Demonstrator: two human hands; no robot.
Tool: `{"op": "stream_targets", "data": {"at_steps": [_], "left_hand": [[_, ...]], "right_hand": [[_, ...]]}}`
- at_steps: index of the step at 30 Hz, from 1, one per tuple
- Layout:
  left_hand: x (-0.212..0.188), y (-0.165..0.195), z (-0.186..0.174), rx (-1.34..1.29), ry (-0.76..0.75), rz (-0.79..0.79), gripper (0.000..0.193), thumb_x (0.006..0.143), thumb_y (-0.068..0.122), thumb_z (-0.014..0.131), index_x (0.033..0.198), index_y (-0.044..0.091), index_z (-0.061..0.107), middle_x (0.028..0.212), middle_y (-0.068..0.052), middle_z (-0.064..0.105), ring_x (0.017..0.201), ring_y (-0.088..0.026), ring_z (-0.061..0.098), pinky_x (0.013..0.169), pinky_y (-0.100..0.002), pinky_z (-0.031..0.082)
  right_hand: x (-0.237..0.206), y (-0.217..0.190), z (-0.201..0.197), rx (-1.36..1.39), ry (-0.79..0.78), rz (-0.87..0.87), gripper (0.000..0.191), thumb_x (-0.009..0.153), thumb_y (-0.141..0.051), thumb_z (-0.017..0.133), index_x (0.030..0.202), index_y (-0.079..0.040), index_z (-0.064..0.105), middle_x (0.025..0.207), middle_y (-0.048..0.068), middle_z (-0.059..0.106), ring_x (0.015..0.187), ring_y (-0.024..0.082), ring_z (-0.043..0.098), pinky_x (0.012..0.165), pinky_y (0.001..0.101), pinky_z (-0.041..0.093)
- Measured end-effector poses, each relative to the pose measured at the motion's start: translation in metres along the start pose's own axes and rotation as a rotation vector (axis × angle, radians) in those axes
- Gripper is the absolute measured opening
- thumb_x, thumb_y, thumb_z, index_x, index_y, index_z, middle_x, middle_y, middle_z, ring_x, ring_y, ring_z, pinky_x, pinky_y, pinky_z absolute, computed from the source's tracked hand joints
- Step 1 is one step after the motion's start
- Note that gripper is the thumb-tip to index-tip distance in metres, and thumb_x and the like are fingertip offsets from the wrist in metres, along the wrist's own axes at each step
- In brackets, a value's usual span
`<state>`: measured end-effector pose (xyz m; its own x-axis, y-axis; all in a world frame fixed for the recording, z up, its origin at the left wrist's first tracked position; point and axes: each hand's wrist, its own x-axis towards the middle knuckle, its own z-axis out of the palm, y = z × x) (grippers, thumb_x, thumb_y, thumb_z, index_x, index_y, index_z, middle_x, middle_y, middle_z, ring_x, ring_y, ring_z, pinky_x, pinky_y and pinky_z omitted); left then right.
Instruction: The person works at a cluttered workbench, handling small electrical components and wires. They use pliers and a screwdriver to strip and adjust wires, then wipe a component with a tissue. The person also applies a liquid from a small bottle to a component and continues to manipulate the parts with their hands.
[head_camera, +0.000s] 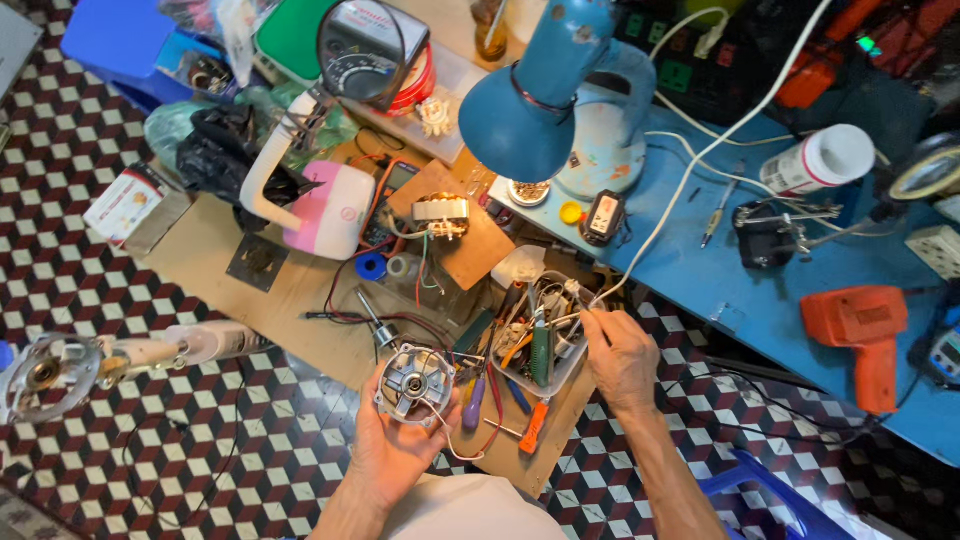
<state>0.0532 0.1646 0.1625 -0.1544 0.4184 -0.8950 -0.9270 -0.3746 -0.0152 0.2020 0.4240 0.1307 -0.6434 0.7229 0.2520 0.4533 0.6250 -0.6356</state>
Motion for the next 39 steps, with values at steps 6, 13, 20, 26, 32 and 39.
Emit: {"op": "stream_targets", "data": {"at_steps": [6, 13, 20, 26, 32, 39], "left_hand": [[-0.015, 0.007, -0.011, -0.052, 0.105, 0.067, 0.055, 0.088, 0.055, 0.061, 0.118, 0.010, 0.067, 0.113, -0.013, 0.071, 0.103, -0.031, 0.067, 0.096, -0.050, 0.054], [-0.018, 0.029, -0.031, -0.078, 0.097, 0.025, 0.059, 0.088, 0.054, 0.061, 0.119, 0.005, 0.067, 0.113, -0.016, 0.070, 0.103, -0.034, 0.068, 0.096, -0.049, 0.054], [-0.028, 0.080, -0.058, -0.073, 0.040, 0.041, 0.060, 0.088, 0.054, 0.061, 0.120, 0.003, 0.066, 0.114, -0.017, 0.071, 0.101, -0.032, 0.067, 0.096, -0.049, 0.053], [-0.040, 0.116, -0.085, -0.073, 0.094, 0.086, 0.056, 0.088, 0.053, 0.062, 0.120, 0.007, 0.064, 0.115, -0.017, 0.069, 0.106, -0.034, 0.066, 0.098, -0.051, 0.053], [-0.048, 0.142, -0.116, -0.048, 0.223, 0.097, 0.060, 0.087, 0.053, 0.062, 0.124, 0.006, 0.063, 0.117, -0.019, 0.068, 0.108, -0.034, 0.065, 0.098, -0.051, 0.051], [-0.049, 0.145, -0.127, 0.003, 0.223, 0.090, 0.061, 0.087, 0.055, 0.061, 0.125, 0.007, 0.061, 0.117, -0.018, 0.067, 0.108, -0.033, 0.065, 0.098, -0.051, 0.051]], "right_hand": [[-0.019, -0.001, 0.104, 0.504, -0.119, 0.616, 0.030, 0.098, -0.025, 0.068, 0.090, 0.002, 0.076, 0.076, 0.011, 0.070, 0.065, 0.016, 0.062, 0.060, 0.0318, 0.047], [-0.052, -0.020, 0.175, 0.651, -0.060, 0.930, 0.035, 0.098, -0.028, 0.065, 0.085, 0.002, 0.076, 0.070, 0.004, 0.071, 0.057, 0.009, 0.058, 0.055, 0.0255, 0.046], [-0.073, -0.064, 0.211, 0.474, -0.039, 0.986, 0.036, 0.094, -0.035, 0.066, 0.091, -0.001, 0.079, 0.070, 0.006, 0.072, 0.060, 0.014, 0.062, 0.060, 0.0313, 0.049], [-0.084, -0.086, 0.236, 0.162, -0.091, 0.752, 0.037, 0.096, -0.038, 0.061, 0.100, -0.006, 0.078, 0.075, 0.020, 0.069, 0.070, 0.035, 0.067, 0.070, 0.0443, 0.051], [-0.084, -0.077, 0.261, 0.044, 0.037, 0.575, 0.035, 0.096, -0.035, 0.059, 0.097, -0.005, 0.076, 0.091, 0.024, 0.071, 0.084, 0.045, 0.066, 0.075, 0.0500, 0.050], [-0.099, -0.079, 0.263, 0.070, 0.061, 0.674, 0.036, 0.094, -0.037, 0.060, 0.097, -0.006, 0.077, 0.091, 0.024, 0.071, 0.082, 0.043, 0.067, 0.075, 0.0479, 0.050]]}}
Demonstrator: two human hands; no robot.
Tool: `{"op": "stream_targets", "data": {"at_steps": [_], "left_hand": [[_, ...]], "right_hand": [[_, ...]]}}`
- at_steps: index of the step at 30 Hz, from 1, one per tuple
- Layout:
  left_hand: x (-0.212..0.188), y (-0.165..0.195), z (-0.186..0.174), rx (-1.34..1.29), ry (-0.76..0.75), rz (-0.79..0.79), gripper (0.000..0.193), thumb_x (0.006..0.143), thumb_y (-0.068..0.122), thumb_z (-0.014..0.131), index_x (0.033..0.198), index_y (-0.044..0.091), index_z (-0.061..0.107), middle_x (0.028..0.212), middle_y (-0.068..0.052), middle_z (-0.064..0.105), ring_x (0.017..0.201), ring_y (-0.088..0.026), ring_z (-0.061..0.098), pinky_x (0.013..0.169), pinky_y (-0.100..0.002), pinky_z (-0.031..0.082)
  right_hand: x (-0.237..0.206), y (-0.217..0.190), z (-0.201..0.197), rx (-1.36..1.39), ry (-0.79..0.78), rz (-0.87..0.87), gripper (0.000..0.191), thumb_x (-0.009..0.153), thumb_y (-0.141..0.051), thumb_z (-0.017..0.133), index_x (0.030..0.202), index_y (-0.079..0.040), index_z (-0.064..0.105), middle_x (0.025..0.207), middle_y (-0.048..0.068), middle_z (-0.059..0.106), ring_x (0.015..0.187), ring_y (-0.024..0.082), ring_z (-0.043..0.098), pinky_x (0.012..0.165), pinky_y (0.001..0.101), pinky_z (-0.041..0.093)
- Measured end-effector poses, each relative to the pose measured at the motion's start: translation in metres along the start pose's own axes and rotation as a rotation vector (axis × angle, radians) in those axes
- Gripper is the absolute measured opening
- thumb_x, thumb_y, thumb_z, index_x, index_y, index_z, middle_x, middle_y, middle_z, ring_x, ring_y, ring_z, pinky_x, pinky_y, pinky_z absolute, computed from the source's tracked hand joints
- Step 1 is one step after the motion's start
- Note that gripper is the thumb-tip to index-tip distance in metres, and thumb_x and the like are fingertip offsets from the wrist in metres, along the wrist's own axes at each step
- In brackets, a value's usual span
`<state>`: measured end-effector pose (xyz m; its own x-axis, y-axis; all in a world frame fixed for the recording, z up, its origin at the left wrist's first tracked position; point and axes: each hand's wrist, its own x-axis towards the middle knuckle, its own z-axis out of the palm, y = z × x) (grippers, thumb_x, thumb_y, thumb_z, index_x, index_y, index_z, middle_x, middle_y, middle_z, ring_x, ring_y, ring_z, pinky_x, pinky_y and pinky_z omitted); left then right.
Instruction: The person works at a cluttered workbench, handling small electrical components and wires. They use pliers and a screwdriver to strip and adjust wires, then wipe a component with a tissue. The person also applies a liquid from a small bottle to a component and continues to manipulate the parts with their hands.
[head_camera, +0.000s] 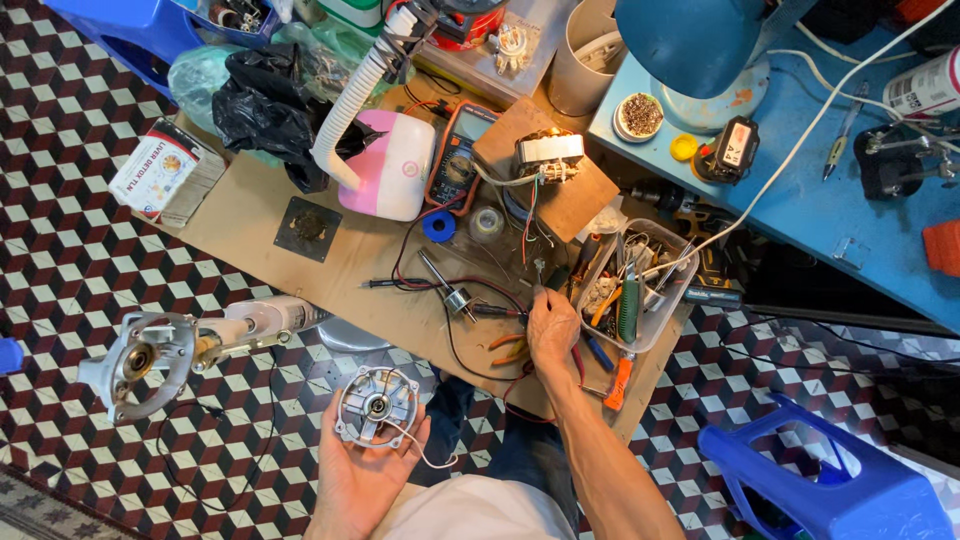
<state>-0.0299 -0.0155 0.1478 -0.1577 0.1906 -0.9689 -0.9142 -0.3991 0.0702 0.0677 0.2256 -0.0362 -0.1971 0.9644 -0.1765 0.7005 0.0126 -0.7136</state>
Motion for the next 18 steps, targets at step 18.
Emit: {"op": "stream_targets", "data": {"at_steps": [18], "left_hand": [[0.071, 0.038, 0.010, 0.587, -0.192, 0.415, 0.048, 0.087, 0.049, 0.071, 0.115, 0.009, 0.069, 0.094, -0.009, 0.065, 0.079, -0.020, 0.059, 0.069, -0.036, 0.046]], "right_hand": [[-0.064, -0.045, -0.025, 0.177, -0.101, 0.004, 0.031, 0.100, -0.028, 0.066, 0.106, 0.001, 0.075, 0.088, 0.011, 0.073, 0.076, 0.016, 0.065, 0.070, 0.0316, 0.050]]}}
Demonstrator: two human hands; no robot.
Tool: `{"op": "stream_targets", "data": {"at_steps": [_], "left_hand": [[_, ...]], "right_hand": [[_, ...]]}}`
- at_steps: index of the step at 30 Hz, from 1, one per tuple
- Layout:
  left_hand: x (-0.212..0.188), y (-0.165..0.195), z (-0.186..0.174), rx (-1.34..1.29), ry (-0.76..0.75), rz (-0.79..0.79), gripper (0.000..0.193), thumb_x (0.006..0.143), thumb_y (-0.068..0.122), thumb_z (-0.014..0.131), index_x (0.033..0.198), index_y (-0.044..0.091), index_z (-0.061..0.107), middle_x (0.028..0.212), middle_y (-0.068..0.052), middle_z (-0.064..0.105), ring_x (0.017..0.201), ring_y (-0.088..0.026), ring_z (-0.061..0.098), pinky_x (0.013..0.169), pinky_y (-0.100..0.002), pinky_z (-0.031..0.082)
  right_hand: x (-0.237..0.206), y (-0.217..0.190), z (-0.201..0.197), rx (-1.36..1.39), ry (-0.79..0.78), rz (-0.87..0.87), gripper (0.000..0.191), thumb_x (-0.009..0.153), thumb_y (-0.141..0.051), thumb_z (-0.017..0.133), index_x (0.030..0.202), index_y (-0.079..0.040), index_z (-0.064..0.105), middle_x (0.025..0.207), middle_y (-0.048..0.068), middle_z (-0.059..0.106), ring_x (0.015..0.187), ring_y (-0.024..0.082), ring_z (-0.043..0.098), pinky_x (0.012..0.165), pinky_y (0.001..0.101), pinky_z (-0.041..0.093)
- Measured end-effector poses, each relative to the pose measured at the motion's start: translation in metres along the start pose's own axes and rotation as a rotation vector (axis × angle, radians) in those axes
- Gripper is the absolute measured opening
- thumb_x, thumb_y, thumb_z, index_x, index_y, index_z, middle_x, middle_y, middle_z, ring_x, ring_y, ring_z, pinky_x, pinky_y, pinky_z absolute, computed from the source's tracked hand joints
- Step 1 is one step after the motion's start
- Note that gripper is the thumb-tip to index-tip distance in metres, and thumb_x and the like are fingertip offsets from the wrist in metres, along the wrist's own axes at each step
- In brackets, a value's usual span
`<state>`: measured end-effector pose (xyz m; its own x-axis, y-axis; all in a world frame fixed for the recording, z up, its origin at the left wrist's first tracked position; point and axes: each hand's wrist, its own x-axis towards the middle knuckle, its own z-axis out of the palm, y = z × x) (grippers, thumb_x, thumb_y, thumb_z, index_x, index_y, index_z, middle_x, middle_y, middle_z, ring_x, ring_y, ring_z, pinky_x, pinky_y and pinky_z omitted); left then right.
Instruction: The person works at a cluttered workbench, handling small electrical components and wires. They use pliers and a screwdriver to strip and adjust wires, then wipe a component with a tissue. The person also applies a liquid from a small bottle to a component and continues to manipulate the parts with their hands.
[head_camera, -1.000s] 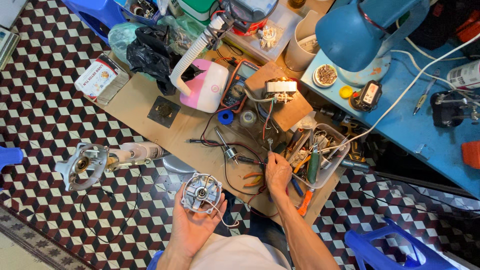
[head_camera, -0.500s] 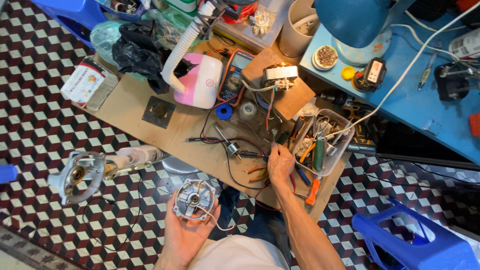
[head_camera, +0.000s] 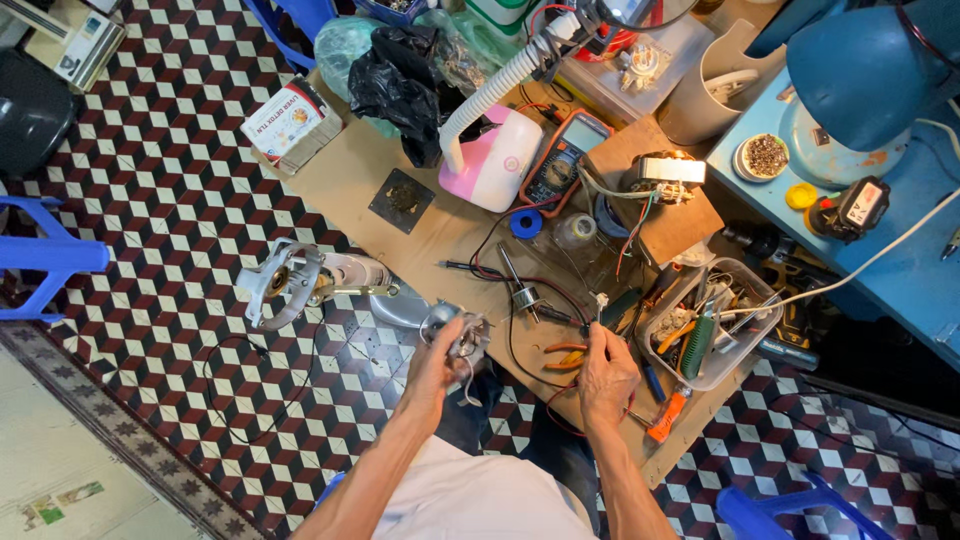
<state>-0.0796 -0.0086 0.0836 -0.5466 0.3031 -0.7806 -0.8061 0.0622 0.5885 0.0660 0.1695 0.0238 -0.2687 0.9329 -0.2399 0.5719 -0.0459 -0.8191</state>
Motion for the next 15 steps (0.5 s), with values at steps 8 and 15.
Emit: {"op": "stream_targets", "data": {"at_steps": [8, 15], "left_hand": [[0.027, 0.005, 0.009, 0.160, 0.002, 0.109, 0.042, 0.081, 0.044, 0.073, 0.111, 0.017, 0.060, 0.090, 0.002, 0.066, 0.073, -0.008, 0.060, 0.061, -0.025, 0.047], [-0.009, -0.007, 0.030, 0.304, -0.185, 0.133, 0.049, 0.084, 0.042, 0.073, 0.119, 0.010, 0.064, 0.096, 0.000, 0.066, 0.083, -0.010, 0.060, 0.073, -0.028, 0.050]], "right_hand": [[-0.035, -0.008, -0.034, 0.052, -0.017, 0.086, 0.031, 0.100, -0.027, 0.066, 0.102, 0.003, 0.076, 0.080, 0.007, 0.067, 0.070, 0.013, 0.059, 0.066, 0.0304, 0.047], [-0.055, -0.002, -0.069, -0.023, 0.142, 0.039, 0.032, 0.100, -0.028, 0.065, 0.103, 0.002, 0.076, 0.085, 0.007, 0.076, 0.074, 0.012, 0.065, 0.071, 0.0284, 0.050]]}}
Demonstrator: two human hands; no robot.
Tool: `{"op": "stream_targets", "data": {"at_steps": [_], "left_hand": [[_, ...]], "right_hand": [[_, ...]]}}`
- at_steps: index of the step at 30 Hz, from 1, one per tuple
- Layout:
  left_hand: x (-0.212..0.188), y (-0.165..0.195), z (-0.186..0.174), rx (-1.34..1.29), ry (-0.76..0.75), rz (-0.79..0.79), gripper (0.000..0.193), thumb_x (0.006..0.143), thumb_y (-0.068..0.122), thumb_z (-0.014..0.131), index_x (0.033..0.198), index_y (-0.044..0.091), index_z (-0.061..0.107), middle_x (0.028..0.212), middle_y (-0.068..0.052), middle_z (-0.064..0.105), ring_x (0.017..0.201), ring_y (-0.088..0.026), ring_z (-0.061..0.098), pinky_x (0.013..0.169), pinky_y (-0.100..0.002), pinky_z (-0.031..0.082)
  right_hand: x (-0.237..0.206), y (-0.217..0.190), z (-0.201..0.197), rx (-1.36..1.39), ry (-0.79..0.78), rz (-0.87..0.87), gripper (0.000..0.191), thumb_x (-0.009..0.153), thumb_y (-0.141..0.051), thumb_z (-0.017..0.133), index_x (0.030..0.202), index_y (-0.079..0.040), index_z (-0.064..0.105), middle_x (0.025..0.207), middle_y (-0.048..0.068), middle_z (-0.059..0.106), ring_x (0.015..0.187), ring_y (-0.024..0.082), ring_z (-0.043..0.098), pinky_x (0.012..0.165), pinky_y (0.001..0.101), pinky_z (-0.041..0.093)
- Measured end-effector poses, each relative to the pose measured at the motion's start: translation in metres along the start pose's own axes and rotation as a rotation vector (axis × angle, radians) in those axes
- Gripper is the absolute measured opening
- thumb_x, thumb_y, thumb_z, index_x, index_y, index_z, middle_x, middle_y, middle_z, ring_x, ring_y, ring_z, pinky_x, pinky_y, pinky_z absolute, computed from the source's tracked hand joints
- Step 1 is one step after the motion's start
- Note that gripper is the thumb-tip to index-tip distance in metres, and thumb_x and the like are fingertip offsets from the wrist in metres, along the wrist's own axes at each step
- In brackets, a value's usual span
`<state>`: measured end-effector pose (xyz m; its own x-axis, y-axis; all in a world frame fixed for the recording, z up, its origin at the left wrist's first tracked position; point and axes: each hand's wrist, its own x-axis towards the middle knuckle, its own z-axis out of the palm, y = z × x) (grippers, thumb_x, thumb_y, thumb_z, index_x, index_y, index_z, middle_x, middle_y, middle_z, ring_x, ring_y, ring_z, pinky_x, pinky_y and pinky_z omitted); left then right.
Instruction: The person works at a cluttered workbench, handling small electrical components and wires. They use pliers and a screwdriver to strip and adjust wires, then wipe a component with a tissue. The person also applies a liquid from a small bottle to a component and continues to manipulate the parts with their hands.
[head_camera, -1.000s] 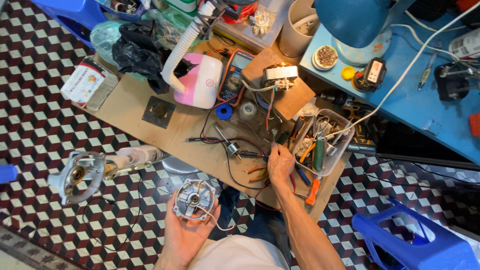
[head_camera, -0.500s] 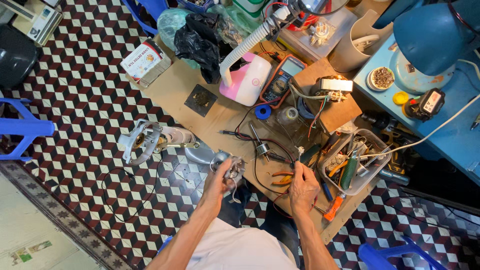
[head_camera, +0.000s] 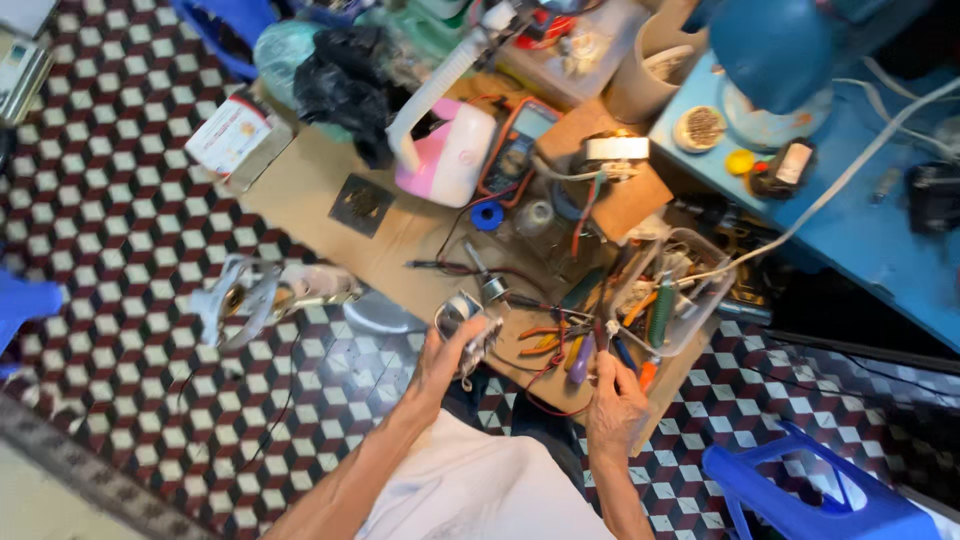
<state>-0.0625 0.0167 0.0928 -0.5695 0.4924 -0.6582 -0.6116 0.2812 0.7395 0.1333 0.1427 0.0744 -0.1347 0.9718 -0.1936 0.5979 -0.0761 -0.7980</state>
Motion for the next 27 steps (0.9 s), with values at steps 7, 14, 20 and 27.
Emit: {"op": "stream_targets", "data": {"at_steps": [7, 14, 20, 27], "left_hand": [[-0.039, 0.050, 0.168, 0.363, -0.350, 0.437, 0.086, 0.070, 0.035, 0.084, 0.142, 0.008, 0.047, 0.119, -0.009, 0.068, 0.109, -0.020, 0.068, 0.093, -0.034, 0.054], [0.008, 0.095, 0.351, 0.430, -0.440, 0.934, 0.092, 0.072, 0.031, 0.087, 0.149, 0.004, 0.043, 0.121, -0.017, 0.067, 0.106, -0.032, 0.070, 0.090, -0.041, 0.058], [0.060, 0.066, 0.439, 0.667, -0.450, 1.219, 0.085, 0.072, 0.022, 0.085, 0.146, 0.008, 0.047, 0.111, -0.014, 0.066, 0.105, -0.031, 0.065, 0.098, -0.043, 0.049], [0.094, 0.021, 0.491, 0.801, -0.481, 1.444, 0.086, 0.074, 0.024, 0.086, 0.146, 0.007, 0.043, 0.129, -0.016, 0.058, 0.123, -0.035, 0.055, 0.117, -0.052, 0.033]], "right_hand": [[0.004, 0.030, -0.096, 0.091, 0.244, 0.226, 0.033, 0.096, -0.029, 0.065, 0.104, 0.000, 0.078, 0.082, 0.006, 0.078, 0.073, 0.011, 0.070, 0.070, 0.0275, 0.053], [0.041, 0.094, -0.153, 0.173, 0.387, 0.367, 0.031, 0.097, -0.025, 0.068, 0.107, 0.002, 0.079, 0.079, 0.012, 0.077, 0.070, 0.013, 0.065, 0.066, 0.0295, 0.053], [0.090, 0.100, -0.199, 0.084, 0.382, 0.375, 0.030, 0.095, -0.027, 0.069, 0.105, -0.002, 0.082, 0.078, 0.011, 0.078, 0.071, 0.014, 0.067, 0.070, 0.0300, 0.054], [0.137, 0.102, -0.235, -0.048, 0.304, 0.328, 0.029, 0.095, -0.029, 0.066, 0.105, -0.006, 0.082, 0.082, 0.009, 0.079, 0.073, 0.016, 0.071, 0.070, 0.0321, 0.056]]}}
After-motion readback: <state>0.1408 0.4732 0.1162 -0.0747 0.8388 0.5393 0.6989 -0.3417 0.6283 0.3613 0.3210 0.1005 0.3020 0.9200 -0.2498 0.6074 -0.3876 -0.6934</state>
